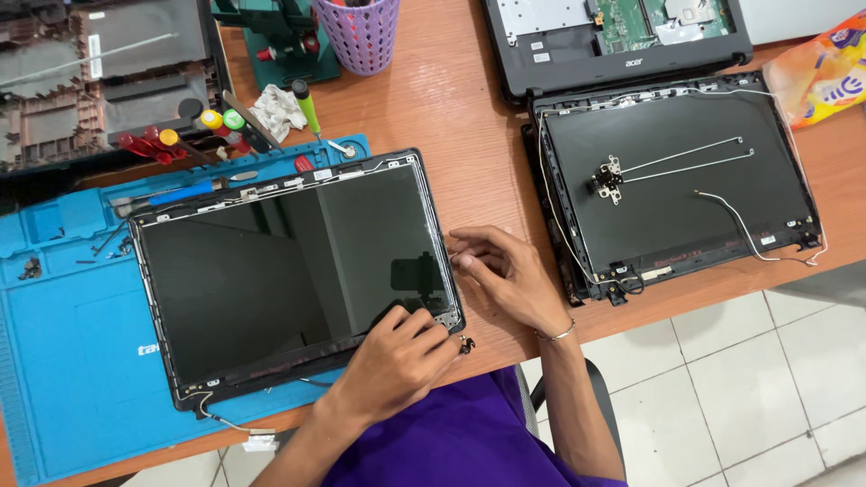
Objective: The person removes the plastic bezel from a laptop screen by hand, then uses a screwdriver to remove internal screws and detach cables to lift the LCD panel from the housing.
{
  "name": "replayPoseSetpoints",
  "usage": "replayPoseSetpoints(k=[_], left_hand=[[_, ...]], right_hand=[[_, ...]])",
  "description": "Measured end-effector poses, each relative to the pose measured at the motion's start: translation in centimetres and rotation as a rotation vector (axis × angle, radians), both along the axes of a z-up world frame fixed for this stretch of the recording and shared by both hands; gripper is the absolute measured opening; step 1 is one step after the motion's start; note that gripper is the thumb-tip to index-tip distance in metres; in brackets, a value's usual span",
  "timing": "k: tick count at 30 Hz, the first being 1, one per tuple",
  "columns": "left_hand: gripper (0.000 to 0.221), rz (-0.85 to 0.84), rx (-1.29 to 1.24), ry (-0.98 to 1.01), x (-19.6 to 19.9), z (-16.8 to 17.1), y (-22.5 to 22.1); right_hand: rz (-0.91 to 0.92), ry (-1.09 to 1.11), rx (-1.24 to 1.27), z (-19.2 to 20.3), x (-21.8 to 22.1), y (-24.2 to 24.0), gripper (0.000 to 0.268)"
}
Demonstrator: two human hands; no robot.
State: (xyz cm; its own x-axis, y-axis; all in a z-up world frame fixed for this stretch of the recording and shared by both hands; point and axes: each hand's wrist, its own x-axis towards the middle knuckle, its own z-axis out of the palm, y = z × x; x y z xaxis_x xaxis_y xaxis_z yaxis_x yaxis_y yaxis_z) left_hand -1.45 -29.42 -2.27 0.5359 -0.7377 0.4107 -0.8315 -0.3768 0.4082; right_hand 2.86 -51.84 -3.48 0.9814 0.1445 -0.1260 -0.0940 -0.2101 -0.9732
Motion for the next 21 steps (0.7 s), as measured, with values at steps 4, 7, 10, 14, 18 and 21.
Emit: replayPoseSetpoints(k=[4, 7, 10, 14, 18, 21], left_hand=[[0.009, 0.037, -0.085, -0.06, -0.7, -0.1, -0.3], [0.011, 0.04, -0.111, -0.057, -0.8, -0.3, -0.2], [0.01, 0.04, -0.176, -0.046, -1.0, -0.3, -0.1], [0.012, 0.056, -0.221, -0.035, -1.1, 0.1, 0.0], [0.015, 0.074, -0.28, -0.022, -1.2, 0.7, 0.2], [0.019, 0.084, -0.325, -0.001, -1.3, 1.2, 0.5]], right_hand=[[0.002, -0.016, -0.021, 0.2, 0.1, 0.1, 0.035], [-0.014, -0.013, -0.029, 0.3, 0.3, 0.2, 0.033], [-0.043, 0.026, -0.035, 0.6, 0.4, 0.4, 0.03], [-0.073, 0.085, -0.09, 1.2, 0.7, 0.7, 0.027], [-0.053, 0.083, -0.084, 1.3, 1.0, 1.0, 0.026], [-0.029, 0.149, -0.092, 0.9, 1.1, 1.3, 0.027]])
